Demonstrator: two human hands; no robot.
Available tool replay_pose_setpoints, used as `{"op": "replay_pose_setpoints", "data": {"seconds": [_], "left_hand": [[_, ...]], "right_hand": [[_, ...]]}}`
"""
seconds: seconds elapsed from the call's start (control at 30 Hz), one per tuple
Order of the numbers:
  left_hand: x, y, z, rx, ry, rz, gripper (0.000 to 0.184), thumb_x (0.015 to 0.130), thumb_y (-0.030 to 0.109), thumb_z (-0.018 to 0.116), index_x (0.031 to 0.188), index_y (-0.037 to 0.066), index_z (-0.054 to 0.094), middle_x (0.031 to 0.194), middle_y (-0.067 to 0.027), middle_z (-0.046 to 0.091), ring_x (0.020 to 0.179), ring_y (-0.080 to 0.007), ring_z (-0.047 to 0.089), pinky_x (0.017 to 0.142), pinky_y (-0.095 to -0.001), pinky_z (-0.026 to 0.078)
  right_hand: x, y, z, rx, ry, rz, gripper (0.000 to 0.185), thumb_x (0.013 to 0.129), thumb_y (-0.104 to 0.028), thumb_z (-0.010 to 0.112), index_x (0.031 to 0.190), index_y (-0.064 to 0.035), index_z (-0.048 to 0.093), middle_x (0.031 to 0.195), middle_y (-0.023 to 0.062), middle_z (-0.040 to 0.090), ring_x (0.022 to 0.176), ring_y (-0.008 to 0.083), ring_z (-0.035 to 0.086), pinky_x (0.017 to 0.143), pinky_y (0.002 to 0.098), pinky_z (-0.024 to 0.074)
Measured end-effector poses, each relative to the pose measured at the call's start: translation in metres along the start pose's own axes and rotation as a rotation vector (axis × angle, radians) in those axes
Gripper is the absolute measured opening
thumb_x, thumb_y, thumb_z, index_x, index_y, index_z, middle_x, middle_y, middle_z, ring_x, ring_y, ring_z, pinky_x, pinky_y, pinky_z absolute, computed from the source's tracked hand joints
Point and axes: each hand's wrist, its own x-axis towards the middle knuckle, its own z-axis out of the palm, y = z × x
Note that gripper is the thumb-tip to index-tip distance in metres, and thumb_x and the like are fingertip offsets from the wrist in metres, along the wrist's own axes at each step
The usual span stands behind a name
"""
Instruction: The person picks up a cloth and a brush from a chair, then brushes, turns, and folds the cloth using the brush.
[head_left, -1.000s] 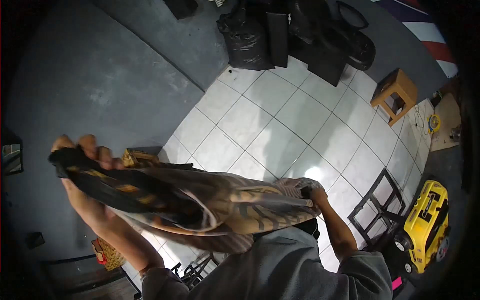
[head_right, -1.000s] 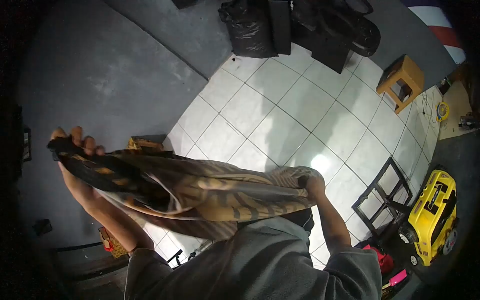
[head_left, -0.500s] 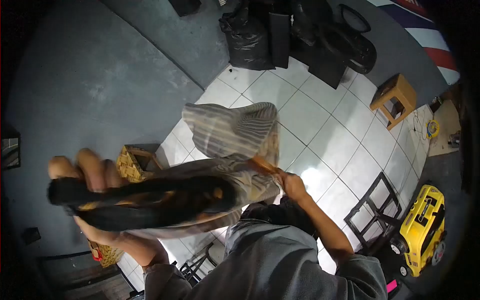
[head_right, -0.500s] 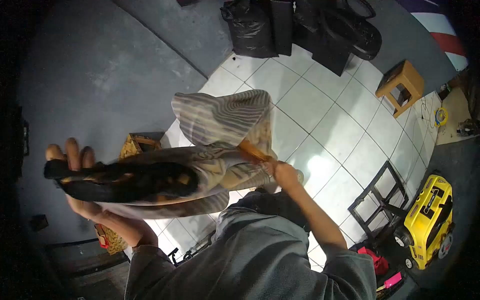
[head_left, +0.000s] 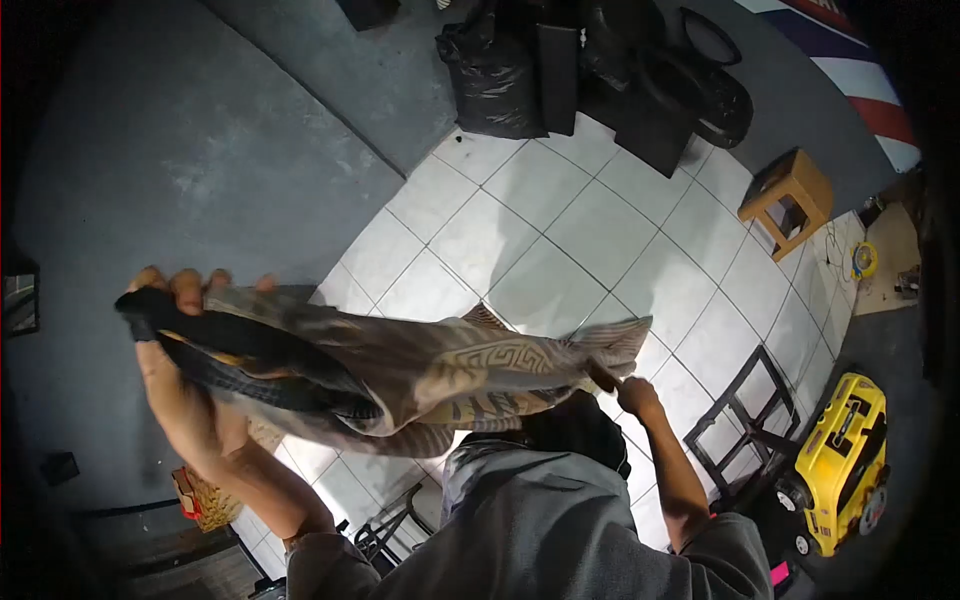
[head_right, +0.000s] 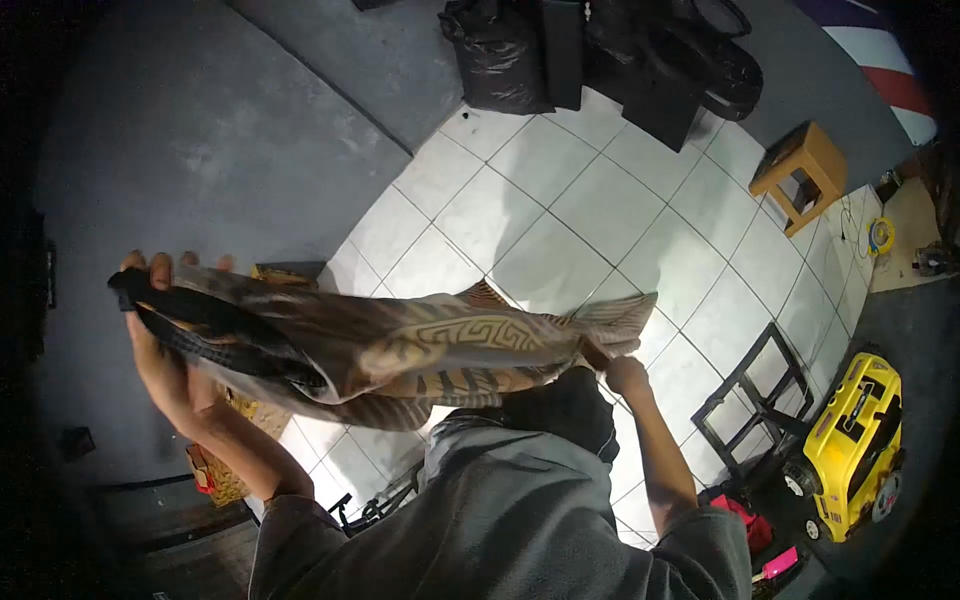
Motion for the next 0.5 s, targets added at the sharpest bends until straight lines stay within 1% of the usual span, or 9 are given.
{"op": "replay_pose_setpoints", "data": {"seconds": [0.07,0.1,0.13,0.2,0.23,0.27,0.37,0.47,0.5], "left_hand": [[0.005,-0.018,0.008,-0.222,-0.248,-0.06,0.03,0.088,0.014,0.049,0.115,0.005,0.038,0.089,-0.0058,0.047,0.089,-0.0165,0.049,0.088,-0.0359,0.045],[0.004,-0.017,0.015,-0.171,-0.128,-0.083,0.024,0.089,0.014,0.049,0.109,0.007,0.038,0.08,-0.0027,0.041,0.077,-0.0112,0.045,0.075,-0.0303,0.046],[0.007,-0.019,0.016,-0.172,-0.13,-0.084,0.024,0.089,0.014,0.049,0.109,0.007,0.038,0.08,-0.0027,0.041,0.077,-0.0112,0.045,0.075,-0.0303,0.046],[0.019,-0.025,0.018,-0.366,-0.322,-0.096,0.02,0.089,0.013,0.049,0.105,0.009,0.038,0.079,-0.0027,0.039,0.073,-0.0088,0.041,0.066,-0.0262,0.042],[0.021,-0.024,0.023,-0.36,-0.34,-0.084,0.021,0.088,0.011,0.05,0.104,0.009,0.037,0.079,-0.0024,0.038,0.073,-0.0082,0.04,0.063,-0.0239,0.04],[0.021,-0.023,0.028,-0.355,-0.338,-0.08,0.021,0.088,0.011,0.05,0.104,0.009,0.037,0.079,-0.0024,0.038,0.073,-0.0082,0.04,0.063,-0.0239,0.04],[0.025,-0.02,0.036,-0.322,-0.286,0.08,0.023,0.086,0.007,0.051,0.104,0.006,0.037,0.08,-0.0023,0.038,0.069,-0.0081,0.037,0.059,-0.0218,0.035],[0.024,-0.003,0.024,-0.393,-0.158,0.141,0.022,0.086,0.009,0.048,0.105,0.005,0.038,0.08,-0.0034,0.038,0.067,-0.0088,0.036,0.058,-0.0212,0.034],[0.024,0.004,0.02,-0.455,-0.194,0.163,0.022,0.085,0.005,0.047,0.105,0.002,0.039,0.081,-0.0043,0.038,0.068,-0.0097,0.034,0.059,-0.0229,0.033]], "right_hand": [[-0.042,-0.055,-0.067,0.109,0.204,-0.226,0.035,0.088,-0.027,0.042,0.081,0.0053,0.054,0.079,0.0265,0.059,0.08,0.0411,0.058,0.066,0.0479,0.0444],[-0.048,-0.073,-0.074,0.353,0.445,-0.355,0.031,0.09,-0.023,0.041,0.082,0.005,0.053,0.071,0.0264,0.057,0.071,0.042,0.056,0.061,0.0458,0.0419],[-0.059,-0.101,-0.093,0.583,0.494,-0.421,0.029,0.091,-0.022,0.04,0.085,0.0035,0.052,0.063,0.0189,0.054,0.057,0.0333,0.052,0.054,0.0395,0.0394],[-0.087,-0.151,-0.118,1.103,0.35,-0.591,0.027,0.093,-0.023,0.039,0.093,0.0017,0.051,0.06,0.0047,0.042,0.055,0.013,0.042,0.05,0.0294,0.0371],[-0.09,-0.161,-0.118,1.161,0.206,-0.679,0.028,0.092,-0.025,0.042,0.101,-0.0012,0.054,0.07,0.0159,0.054,0.058,0.0266,0.051,0.057,0.0312,0.0423],[-0.088,-0.169,-0.115,1.16,0.203,-0.685,0.028,0.092,-0.025,0.042,0.101,-0.0012,0.054,0.07,0.0159,0.054,0.058,0.0266,0.051,0.057,0.0312,0.0423],[-0.056,-0.176,-0.079,0.829,0.236,-0.958,0.026,0.09,-0.024,0.044,0.1,-0.002,0.054,0.073,0.0183,0.057,0.062,0.0301,0.055,0.06,0.0345,0.0444],[0.014,-0.119,0.0,0.332,0.138,-0.666,0.031,0.087,-0.027,0.05,0.101,-0.0006,0.055,0.08,0.0206,0.061,0.071,0.0362,0.06,0.061,0.045,0.0445],[0.049,-0.076,0.046,-0.107,0.021,-0.466,0.033,0.083,-0.032,0.052,0.103,-0.0059,0.058,0.081,0.0196,0.062,0.073,0.0363,0.061,0.063,0.045,0.0473]]}}
